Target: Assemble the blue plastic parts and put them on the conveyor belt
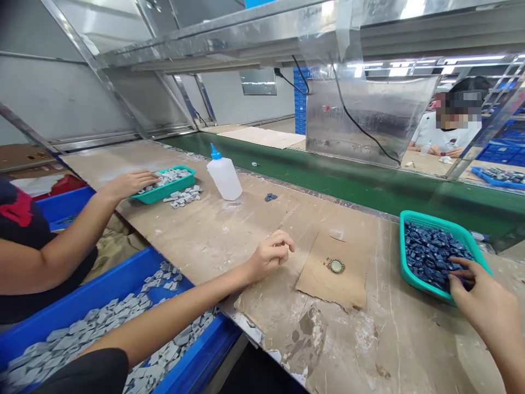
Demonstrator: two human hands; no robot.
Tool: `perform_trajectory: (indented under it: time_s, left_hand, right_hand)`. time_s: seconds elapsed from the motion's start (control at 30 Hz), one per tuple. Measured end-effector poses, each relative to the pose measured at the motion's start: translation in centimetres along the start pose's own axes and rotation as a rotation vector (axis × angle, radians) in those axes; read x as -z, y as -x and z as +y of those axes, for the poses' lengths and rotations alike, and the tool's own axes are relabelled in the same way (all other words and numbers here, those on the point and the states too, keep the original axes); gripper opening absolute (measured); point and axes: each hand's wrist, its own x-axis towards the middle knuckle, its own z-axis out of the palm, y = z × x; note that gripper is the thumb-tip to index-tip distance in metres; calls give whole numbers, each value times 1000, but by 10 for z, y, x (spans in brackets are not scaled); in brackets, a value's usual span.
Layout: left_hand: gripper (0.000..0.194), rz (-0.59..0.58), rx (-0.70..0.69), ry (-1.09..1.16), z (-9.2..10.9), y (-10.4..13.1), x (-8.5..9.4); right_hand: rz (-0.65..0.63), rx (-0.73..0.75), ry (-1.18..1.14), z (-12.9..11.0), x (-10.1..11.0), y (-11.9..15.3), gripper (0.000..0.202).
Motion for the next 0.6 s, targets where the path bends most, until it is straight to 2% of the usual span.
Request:
perform_trajectory:
  time_s: [0.1, 0.2, 0.37, 0.5, 0.6]
  left_hand:
    - [25, -5, 115, 48, -15, -16, -14]
    - [19, -14, 235, 94, -25, -29, -28]
    - [19, 24, 315, 146, -46, -61, -54]
    - [18, 93, 368, 161, -70, -90, -70]
    - [20, 121, 426, 171, -87, -102, -74]
  right_hand:
    - [-48, -161, -106, -18, 13, 8, 42]
    - [48, -195, -195, -32, 21, 16, 43]
    - [148, -214, -343, -34, 18, 23, 42]
    - [123, -247, -524, -36, 16, 25, 40]
    - [93, -256, -585, -35, 16, 23, 42]
